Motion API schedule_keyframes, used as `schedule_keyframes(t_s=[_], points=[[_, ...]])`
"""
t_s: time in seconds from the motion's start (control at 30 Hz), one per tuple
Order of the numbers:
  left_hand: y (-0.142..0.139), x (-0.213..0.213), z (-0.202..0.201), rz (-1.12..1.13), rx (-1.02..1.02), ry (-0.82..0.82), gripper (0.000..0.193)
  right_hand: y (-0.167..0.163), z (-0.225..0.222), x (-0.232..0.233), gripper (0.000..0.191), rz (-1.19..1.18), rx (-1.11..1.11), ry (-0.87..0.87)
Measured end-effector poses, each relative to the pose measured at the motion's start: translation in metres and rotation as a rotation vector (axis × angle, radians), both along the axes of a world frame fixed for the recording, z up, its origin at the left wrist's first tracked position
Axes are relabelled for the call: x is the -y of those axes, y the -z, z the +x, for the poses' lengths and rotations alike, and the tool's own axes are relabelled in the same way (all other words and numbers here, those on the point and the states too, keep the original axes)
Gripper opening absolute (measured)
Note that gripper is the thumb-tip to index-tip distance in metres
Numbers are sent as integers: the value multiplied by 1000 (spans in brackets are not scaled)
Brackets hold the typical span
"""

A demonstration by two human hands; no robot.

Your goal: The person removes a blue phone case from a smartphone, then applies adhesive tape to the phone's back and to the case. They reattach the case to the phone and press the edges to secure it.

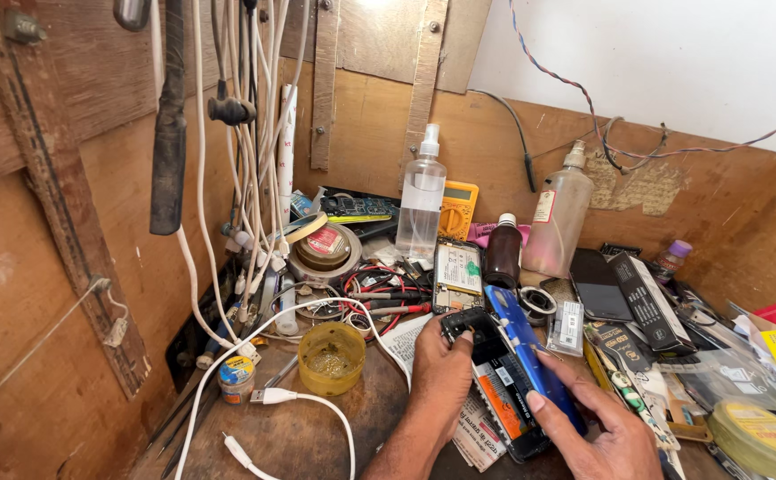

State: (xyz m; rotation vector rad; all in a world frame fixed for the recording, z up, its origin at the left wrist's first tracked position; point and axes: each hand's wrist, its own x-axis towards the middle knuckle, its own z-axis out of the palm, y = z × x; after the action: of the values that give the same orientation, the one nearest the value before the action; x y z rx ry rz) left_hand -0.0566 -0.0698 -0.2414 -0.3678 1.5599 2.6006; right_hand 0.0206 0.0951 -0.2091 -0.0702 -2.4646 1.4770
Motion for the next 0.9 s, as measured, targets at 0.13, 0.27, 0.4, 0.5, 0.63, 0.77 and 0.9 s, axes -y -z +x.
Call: schedule_keyframes(t_s=[0.13,0.27,0.4,0.5,0.63,0.77,0.9], points=[[-2,-1,1,104,-191,-19,29,-7,0,-1,54,224,57,94],[-3,0,1,174,-187,2,28,-14,0,0,64,406,95,173],[-4,3,2,256,-110,16,28,-21,-8,-7,67,523,-31,164],[-6,4,3,229,-167,58,26,-19,-16,-11,70,587,-9,168],[-6,3,2,215,-142,58,29,-18,-22,-13,70,710,3,186],[-4,2,0,213,-152,61,29,-24,-18,-7,57,743,-337,122],[-2,-2,-3,245,-143,47,30,-31,-15,14,54,134,-141,-157]])
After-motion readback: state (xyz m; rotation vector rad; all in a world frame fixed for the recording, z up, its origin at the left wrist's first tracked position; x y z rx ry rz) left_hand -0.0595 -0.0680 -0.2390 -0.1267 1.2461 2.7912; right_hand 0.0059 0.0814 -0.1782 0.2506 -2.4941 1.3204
